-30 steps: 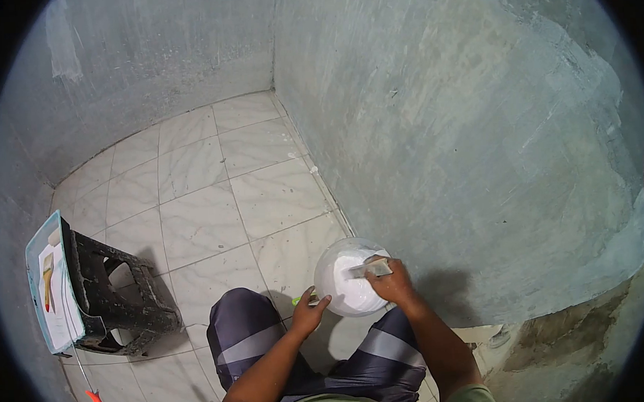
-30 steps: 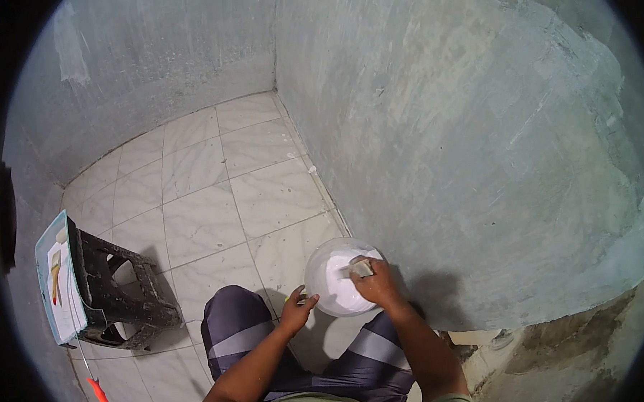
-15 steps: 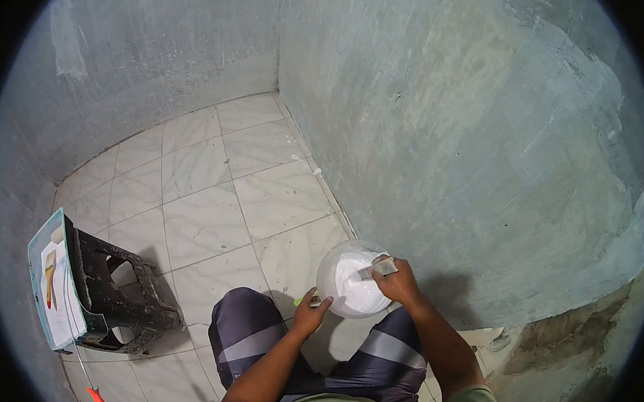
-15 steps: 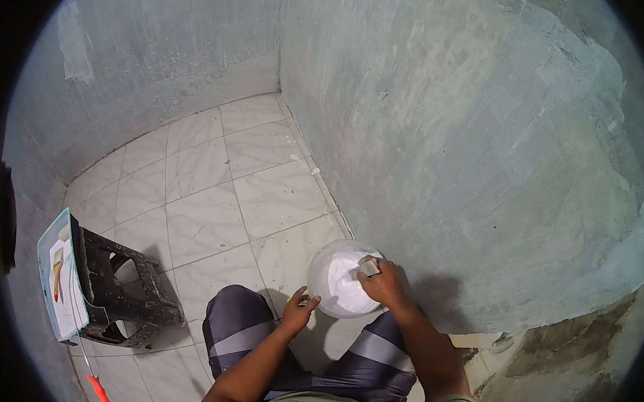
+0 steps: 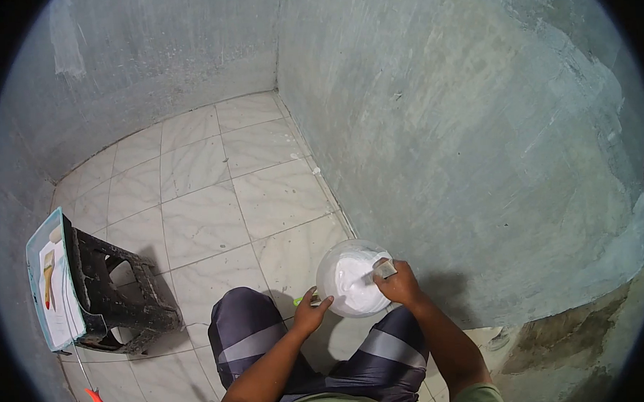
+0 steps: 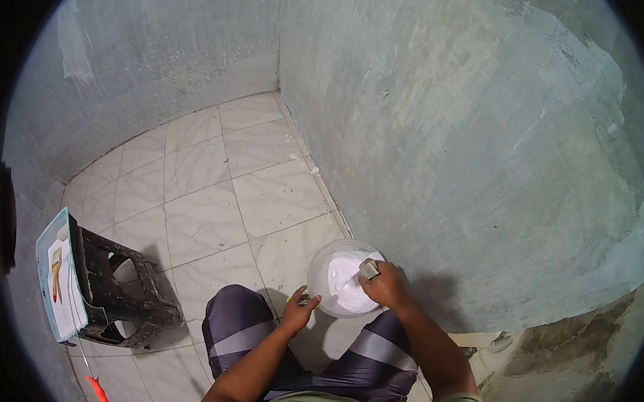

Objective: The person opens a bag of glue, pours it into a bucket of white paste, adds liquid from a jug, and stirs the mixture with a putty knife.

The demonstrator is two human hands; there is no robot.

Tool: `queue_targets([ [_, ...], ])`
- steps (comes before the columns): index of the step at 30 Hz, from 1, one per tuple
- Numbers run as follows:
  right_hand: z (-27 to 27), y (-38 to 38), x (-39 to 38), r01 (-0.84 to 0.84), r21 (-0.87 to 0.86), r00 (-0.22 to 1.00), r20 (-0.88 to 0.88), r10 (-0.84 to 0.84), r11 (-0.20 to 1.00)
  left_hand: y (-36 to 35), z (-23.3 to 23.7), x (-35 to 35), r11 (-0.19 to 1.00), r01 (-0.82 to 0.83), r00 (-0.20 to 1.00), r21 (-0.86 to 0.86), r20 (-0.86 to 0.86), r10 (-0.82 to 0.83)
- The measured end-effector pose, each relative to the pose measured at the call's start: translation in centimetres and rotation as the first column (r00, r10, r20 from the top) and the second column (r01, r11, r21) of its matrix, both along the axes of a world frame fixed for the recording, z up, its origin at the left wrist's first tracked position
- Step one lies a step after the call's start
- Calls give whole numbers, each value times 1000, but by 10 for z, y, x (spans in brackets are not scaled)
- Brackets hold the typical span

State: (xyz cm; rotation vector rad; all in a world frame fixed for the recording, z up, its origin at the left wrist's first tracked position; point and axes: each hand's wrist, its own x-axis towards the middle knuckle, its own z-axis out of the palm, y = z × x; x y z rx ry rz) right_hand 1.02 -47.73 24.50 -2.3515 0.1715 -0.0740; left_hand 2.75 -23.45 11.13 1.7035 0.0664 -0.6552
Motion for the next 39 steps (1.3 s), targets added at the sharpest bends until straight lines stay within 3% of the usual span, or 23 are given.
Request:
queue_targets([
  [2, 11, 12, 1, 109, 23, 985, 130, -111, 994, 0, 3, 0, 1000, 2, 1000, 1, -5, -2],
  [5, 17, 29, -3, 96, -70, 995, 45, -93, 993, 1, 3, 0, 1000, 14, 1000, 9, -14, -14],
  [6, -17, 14, -3, 93, -393, 962, 272, 19, 915, 2, 1, 0, 1000, 23, 1000, 9, -15, -23],
  [7, -20, 14, 0, 87, -391, 961, 276, 27, 916, 2, -2, -1, 1000, 15, 1000, 11, -11, -15],
  [9, -23, 12, 9, 221, 131, 884, 392, -256, 966, 1, -4, -2, 999, 22, 1000, 46, 20, -23],
  [11, -34, 19, 17, 199, 147, 901, 362, -239, 969, 0, -4, -2, 1000, 10, 1000, 29, -6, -9],
  [12, -44, 27, 21, 255, 461, 860, 293, -417, 850, 0, -8, -3, 999, 7, 1000, 33, 15, -8],
  [13, -57, 34, 24, 288, 721, 813, 162, -559, 630, -1, -10, -4, 999, 3, 999, 39, 34, -5],
  [14, -80, 37, 27, 209, 838, 755, 190, -627, 505, -2, -6, -4, 999, -10, 999, 41, 31, 8],
  [15, -79, 34, 20, 209, 839, 762, 181, -621, 502, -1, 3, -5, 999, 2, 1000, 33, 3, -2],
  [17, -53, 28, 1, 333, 577, 887, 77, -456, 745, 2, 11, -5, 999, 6, 1000, 37, -25, -6],
  [19, -41, 20, 1, 389, 385, 849, 204, -488, 837, 2, 12, -6, 1000, 22, 999, -12, -47, -22],
  [21, -63, 17, 16, 325, 560, 739, 352, -574, 762, 1, -1, -7, 1000, 18, 998, -10, -53, -19],
  [24, -86, 41, 20, 148, 789, 752, 302, -586, 597, -2, -8, -8, 1000, -2, 998, -22, -70, 0],
  [27, -82, 33, -8, 109, 748, 913, 184, -363, 654, -1, -13, -11, 1000, -4, 996, -20, -93, 3],
  [29, -87, 9, 2, 205, 659, 865, 225, -449, 724, -3, -12, -11, 1000, -6, 995, -19, -98, 4],
  [30, -85, 6, 13, 254, 490, 788, 395, -473, 834, -4, -8, -11, 999, -17, 994, -32, -108, 13],
  [31, -85, 11, 17, 257, 494, 788, 390, -476, 831, -4, -7, -12, 999, -28, 993, -44, -119, 22],
  [33, -87, 28, 22, 122, 767, 769, 328, -549, 630, -2, -17, -12, 985, -112, 977, -128, -193, 87],
  [35, -106, 34, 1, 61, 805, 880, 236, -413, 591, 3, -50, -6, 959, -194, 953, -206, -271, 135],
  [37, -91, 13, -7, -17, 776, 881, 310, -357, 630, 6, -81, 5, 987, -141, 987, 71, 85, 134],
  [38, -79, 2, -3, 72, 758, 879, 260, -400, 649, 4, -80, 11, 967, -111, 989, 230, 118, 86],
  [39, -74, -7, 3, 173, 675, 860, 252, -444, 718, 1, -80, 17, 968, -116, 989, 223, 114, 92],
])
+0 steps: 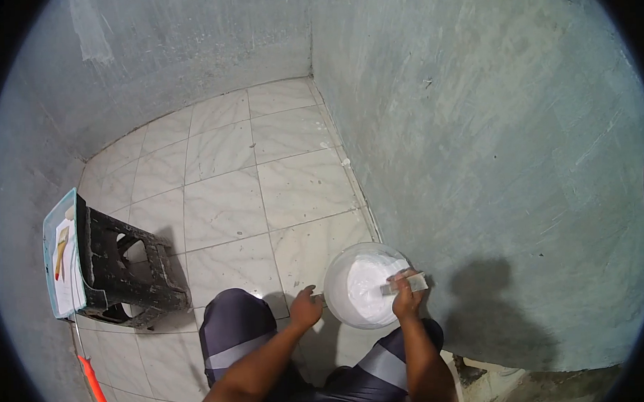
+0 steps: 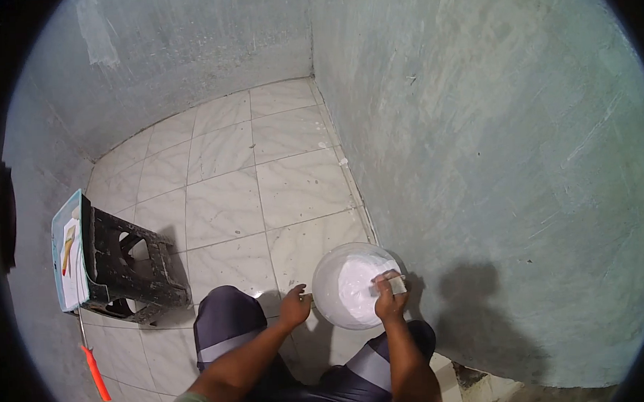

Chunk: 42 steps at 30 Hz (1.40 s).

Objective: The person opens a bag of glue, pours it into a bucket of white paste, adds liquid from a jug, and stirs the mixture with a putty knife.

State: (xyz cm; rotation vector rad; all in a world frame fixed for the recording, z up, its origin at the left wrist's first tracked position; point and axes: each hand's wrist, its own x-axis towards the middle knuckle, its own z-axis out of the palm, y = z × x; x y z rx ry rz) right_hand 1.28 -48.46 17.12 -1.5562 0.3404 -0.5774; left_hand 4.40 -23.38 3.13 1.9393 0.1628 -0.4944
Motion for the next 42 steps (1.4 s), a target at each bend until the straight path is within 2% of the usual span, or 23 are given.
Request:
queue_targets([
  [1, 1, -1, 6, 35, -9, 998, 49, -34, 999, -1, -5, 8, 924, 221, 951, 313, 141, -276],
  [2, 0, 2, 14, 67, -18, 993, 101, -65, 998, -4, -9, 15, 711, 341, 814, 615, 186, -550],
  [4, -52, 10, 7, 223, -446, 964, 236, -127, 867, -16, -15, 29, 624, 420, 746, 659, 141, -651],
  [5, -83, 17, -3, -42, 250, 977, 213, -13, 967, -23, -4, 32, 536, 572, 701, 622, -31, -712],
  [6, -39, 26, -23, -97, 140, 995, 34, 93, 985, -26, 0, 35, 436, 711, 621, 552, -202, -757],
  [8, -9, 9, -36, -204, 121, 979, 10, 204, 972, -24, -29, 31, 439, 735, 604, 517, -205, -770],
  [10, 3, 0, -18, -2, 213, 999, 41, -7, 977, -25, -65, 13, 434, 762, 582, 480, -215, -784],
  [12, 24, 12, 0, 32, 40, 995, 91, -35, 999, -30, -95, -8, 591, 691, 614, 416, 95, -784],
  [15, -24, 33, -8, -152, 249, 979, 169, 112, 956, -39, -113, -28, 737, 604, 726, 303, 172, -666],
  [16, -28, 28, -19, -292, 212, 955, 110, 274, 933, -41, -114, -32, 740, 601, 728, 302, 177, -663],
  [18, -26, 13, -31, -214, -99, 972, 76, 222, 972, -42, -112, -42, 834, 498, 805, 238, 230, -547],
  [19, -19, 5, -27, -123, -44, 991, 54, 125, 991, -41, -97, -47, 839, 491, 810, 233, 233, -539],
  [20, -5, -1, -17, -37, -3, 999, 35, 37, 999, -44, -58, -50, 814, 497, 849, 301, 25, -528],
  [21, 14, 4, -14, -57, -171, 998, 14, 60, 984, -43, -35, -49, 770, 524, 851, 365, -190, -490],
  [24, 37, 45, -20, -172, 74, 971, 180, 157, 982, -36, -25, -45, 775, 500, 861, 386, -127, -492],
  [25, 62, 57, -28, -171, 196, 985, 73, 159, 966, -31, -17, -41, 780, 489, 867, 392, -117, -485],
  [26, 79, 48, -32, -233, -85, 971, 35, 236, 969, -23, -9, -42, 828, 461, 873, 319, 8, -488],
  [28, 123, 48, -24, -108, -4, 988, -111, 107, 994, -13, 22, -42, 874, 425, 874, 237, 143, -464],
  [32, 165, 71, 8, -72, 108, 970, 239, 45, 991, 10, 106, -30, 884, 388, 904, 260, 80, -420],
  [34, 180, 91, 5, -387, -9, 848, 389, 359, 922, 26, 139, -29, 884, 374, 917, 281, 35, -398],
  [35, 198, 94, 1, -573, 153, 787, 377, 489, 805, 39, 160, -29, 889, 354, 926, 289, 28, -378],
  [39, 316, 123, 20, -318, 59, 918, 268, 292, 946, 83, 277, -39, 884, 333, 943, 328, -118, -312],
  [42, 382, 166, 32, -417, 163, 866, 370, 337, 894, 108, 372, -59, 904, 286, 957, 319, -143, -252],
])
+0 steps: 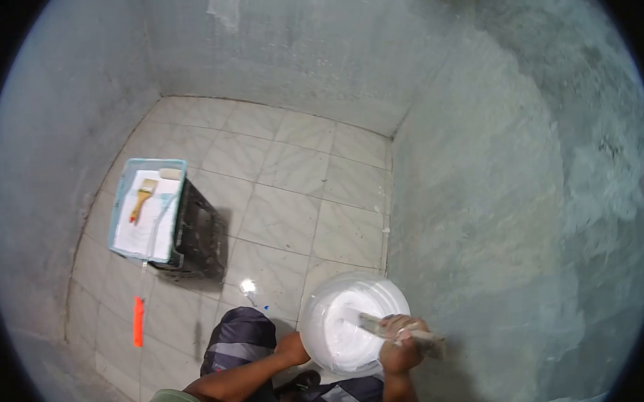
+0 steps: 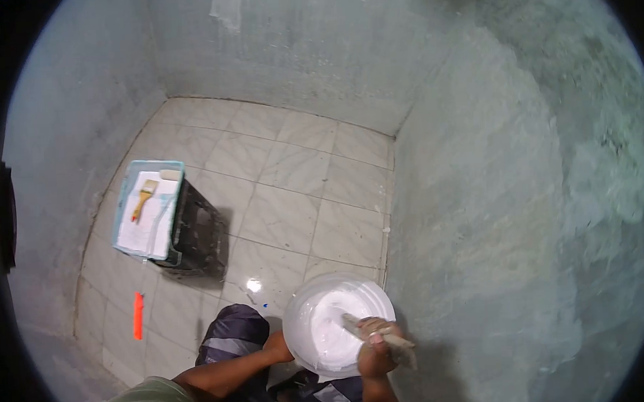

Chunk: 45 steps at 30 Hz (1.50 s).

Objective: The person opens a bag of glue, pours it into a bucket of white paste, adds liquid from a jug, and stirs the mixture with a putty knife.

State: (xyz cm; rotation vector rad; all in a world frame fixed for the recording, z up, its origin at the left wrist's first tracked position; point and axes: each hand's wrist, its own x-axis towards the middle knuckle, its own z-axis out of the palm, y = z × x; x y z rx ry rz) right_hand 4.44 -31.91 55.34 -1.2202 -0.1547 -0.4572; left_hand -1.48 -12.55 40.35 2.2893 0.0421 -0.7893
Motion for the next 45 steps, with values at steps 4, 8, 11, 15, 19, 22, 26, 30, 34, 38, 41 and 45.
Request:
queue_targets([
  [4, 134, 32, -35, -320, 37, 920, -227, 319, 947, 42, 71, -41, 971, -214, 960, -107, 160, 229],
  [8, 225, 76, -10, -137, -39, 987, -87, 133, 990, 77, 194, -57, 987, -159, 987, 15, -9, 159],
  [11, 293, 116, -37, -466, 204, 855, -149, 497, 861, 98, 237, -81, 955, -279, 950, -101, 116, 290],
  [15, 351, 125, -33, -360, -79, 915, -224, 336, 929, 129, 355, -80, 939, -342, 939, -44, 12, 343],
  [19, 361, 175, -37, -547, -44, 837, -16, 547, 836, 140, 338, -101, 923, -384, 923, 16, -1, 384],
  [22, 400, 172, -56, -715, -216, 699, -247, 671, 665, 153, 340, -113, 886, -464, 883, -1, 75, 463],
  [26, 387, 184, -39, -573, -2, 811, -146, 567, 819, 159, 382, -118, 879, -476, 879, 18, -29, 476],
  [30, 406, 181, -63, -862, 149, 478, -80, 875, 485, 153, 352, -136, 793, -608, 792, 28, 86, 604],
  [34, 423, 178, -41, -697, -45, 706, -219, 673, 716, 139, 357, -156, 765, -640, 769, 75, 52, 638],
  [38, 407, 187, -63, -902, 77, 427, 25, 904, 424, 121, 360, -168, 679, -734, 678, 28, 94, 729],
  [41, 418, 154, -47, -919, -103, 394, -232, 889, 380, 111, 356, -187, 645, -764, 633, 6, 203, 747],
  [45, 405, 174, -51, -807, 5, 590, -61, 805, 591, 90, 342, -196, 632, -775, 616, -19, 202, 761],
])
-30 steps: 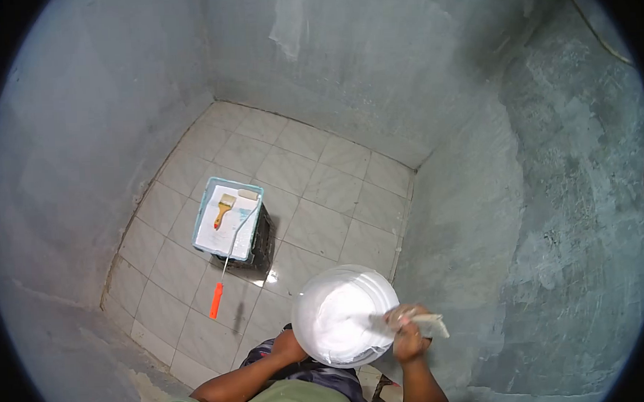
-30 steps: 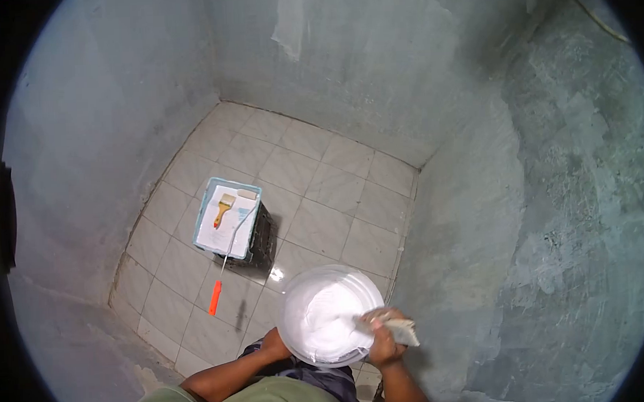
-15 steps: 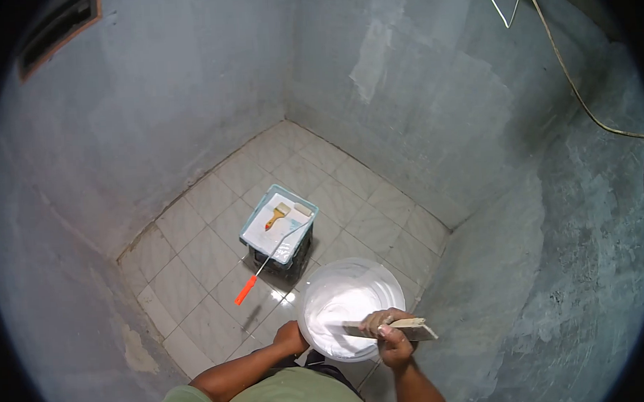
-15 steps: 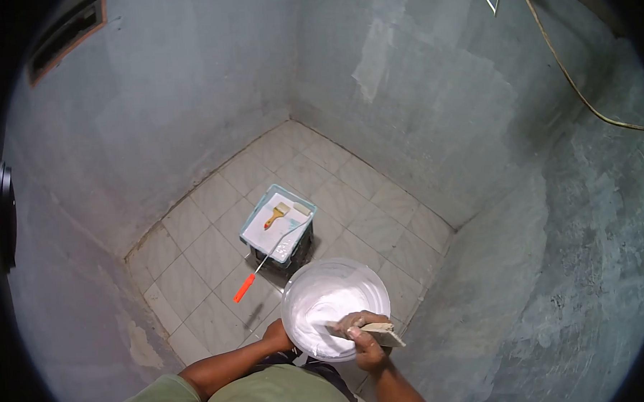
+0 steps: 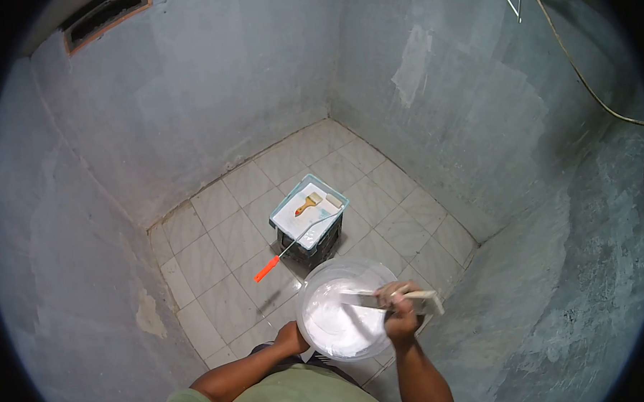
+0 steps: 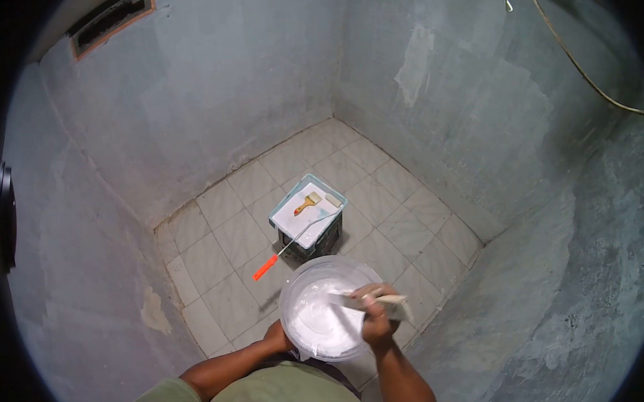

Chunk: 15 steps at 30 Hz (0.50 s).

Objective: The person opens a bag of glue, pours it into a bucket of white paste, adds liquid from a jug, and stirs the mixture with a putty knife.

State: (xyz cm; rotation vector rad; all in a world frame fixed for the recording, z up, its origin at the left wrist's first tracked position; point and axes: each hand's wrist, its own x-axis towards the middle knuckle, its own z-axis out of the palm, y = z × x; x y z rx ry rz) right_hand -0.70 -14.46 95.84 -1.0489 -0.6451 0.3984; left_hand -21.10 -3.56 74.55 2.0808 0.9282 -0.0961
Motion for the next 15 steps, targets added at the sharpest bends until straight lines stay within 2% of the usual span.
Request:
queue_targets([
  [1, -12, 1, -7, -147, 87, 989, -1, 148, 985, -4, -3, -1, 999, 21, 998, 45, 52, -24],
  [3, -1, -19, -11, -454, -3, 887, -96, 452, 891, -8, -5, -6, 995, 34, 994, 90, 100, -43],
  [4, 13, -27, -6, -364, -146, 930, 2, 368, 920, -9, -5, -9, 997, 33, 996, 69, 80, -39],
  [5, 3, -35, 8, -310, -237, 950, -53, 306, 921, -11, -4, -12, 998, 31, 998, 48, 61, -34],
  [6, -3, -27, 11, -209, -159, 977, -75, 199, 965, -13, -1, -13, 999, 25, 998, 43, 57, -28],
  [8, -12, -6, 7, -6, 17, 997, -72, 7, 1000, -15, 8, -11, 999, 40, 992, -30, -115, -43],
  [9, -18, 0, -2, -72, 115, 992, -97, 83, 991, -14, 5, -13, 999, 39, 993, -30, -114, -42],
  [11, -15, -6, -17, -334, 177, 920, -150, 361, 926, -8, -8, -16, 999, 16, 1000, 34, -2, -16],
  [12, -8, -17, -12, -465, 36, 872, -158, 464, 885, -3, -28, -24, 998, 2, 1000, 68, 13, -3],
  [15, -18, -17, -7, -181, -104, 979, -116, 168, 978, 7, -1, -31, 999, 34, 999, 13, -43, -33],
])
